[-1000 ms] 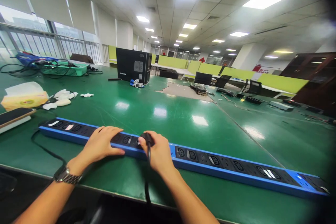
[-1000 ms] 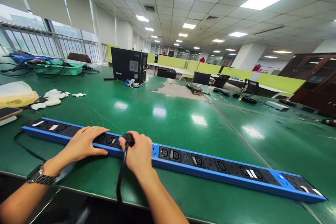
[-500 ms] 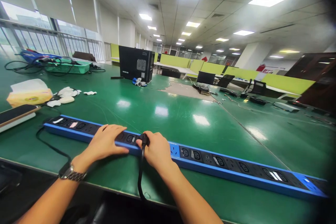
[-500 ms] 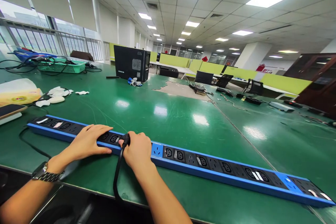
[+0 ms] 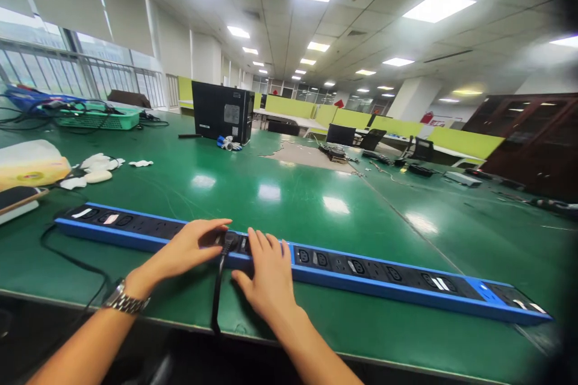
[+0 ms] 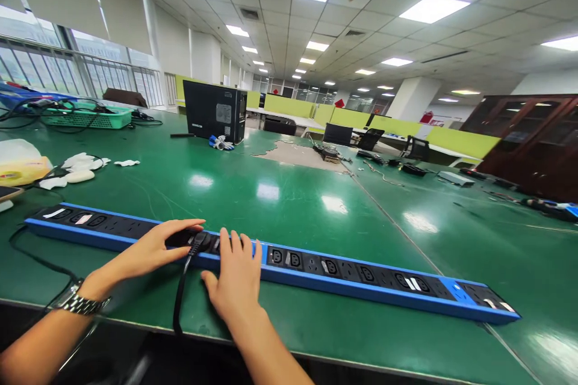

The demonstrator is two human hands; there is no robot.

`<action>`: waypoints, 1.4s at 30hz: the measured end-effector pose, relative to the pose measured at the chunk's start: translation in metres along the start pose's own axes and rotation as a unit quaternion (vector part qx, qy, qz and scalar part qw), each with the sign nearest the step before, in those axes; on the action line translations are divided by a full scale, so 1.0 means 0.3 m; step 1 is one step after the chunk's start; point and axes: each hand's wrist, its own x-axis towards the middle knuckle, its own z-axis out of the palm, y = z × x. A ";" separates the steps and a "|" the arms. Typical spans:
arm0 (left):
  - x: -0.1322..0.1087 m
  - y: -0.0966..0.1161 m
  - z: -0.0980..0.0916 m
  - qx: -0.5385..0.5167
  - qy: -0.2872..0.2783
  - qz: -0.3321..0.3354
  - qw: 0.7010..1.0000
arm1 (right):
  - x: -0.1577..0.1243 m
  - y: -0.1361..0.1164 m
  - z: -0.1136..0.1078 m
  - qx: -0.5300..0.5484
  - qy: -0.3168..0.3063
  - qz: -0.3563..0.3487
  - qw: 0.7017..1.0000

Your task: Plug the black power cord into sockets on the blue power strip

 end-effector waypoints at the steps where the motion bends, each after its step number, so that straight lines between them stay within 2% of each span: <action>1: -0.004 -0.004 0.011 0.016 0.018 0.006 1.000 | -0.032 0.030 -0.006 -0.008 0.029 0.016 0.999; 4: -0.003 -0.010 0.047 0.057 0.042 0.033 0.997 | -0.152 0.153 -0.027 -0.016 0.138 0.028 0.990; 6: 0.005 -0.009 0.069 0.071 0.046 0.045 0.995 | -0.248 0.252 -0.038 -0.003 0.186 0.043 0.982; 9: 0.013 -0.007 0.089 0.073 0.053 0.047 0.995 | -0.376 0.382 -0.042 0.001 0.214 0.079 0.974; 11: 0.013 -0.001 0.088 0.054 0.060 0.047 0.996 | -0.427 0.426 -0.036 0.002 0.223 0.097 0.970; 14: 0.015 0.031 0.072 -0.022 0.097 0.044 0.994 | -0.436 0.422 -0.026 0.005 0.204 0.132 0.970; 16: 0.028 0.074 0.066 -0.067 0.125 0.043 0.989 | -0.416 0.391 -0.022 0.008 0.197 0.170 0.965; 18: 0.053 0.129 0.081 -0.079 0.125 0.052 0.988 | -0.397 0.361 -0.023 0.016 0.205 0.198 0.958; 21: 0.101 0.202 0.153 -0.056 0.082 0.067 0.993 | -0.392 0.336 -0.026 0.024 0.218 0.203 0.954; 24: 0.141 0.242 0.250 -0.014 0.051 0.051 0.997 | -0.400 0.331 -0.027 0.026 0.222 0.196 0.955; 27: 0.160 0.256 0.321 0.030 0.037 0.032 0.998 | -0.402 0.338 -0.026 0.034 0.218 0.200 0.955; 29: 0.164 0.260 0.341 0.042 0.036 0.031 0.998 | -0.401 0.354 -0.027 0.045 0.210 0.207 0.954; 33: 0.167 0.265 0.335 0.040 0.036 0.026 0.998 | -0.397 0.404 -0.029 0.096 0.174 0.210 0.957; 36: 0.166 0.270 0.327 0.039 0.016 0.027 0.999 | -0.395 0.424 -0.031 0.122 0.175 0.210 0.954; 38: 0.163 0.272 0.331 0.048 0.004 0.036 0.998 | -0.391 0.415 -0.035 0.130 0.188 0.204 0.952; 42: 0.154 0.263 0.341 0.082 0.022 0.046 0.995 | -0.353 0.363 -0.052 0.133 0.226 0.158 0.952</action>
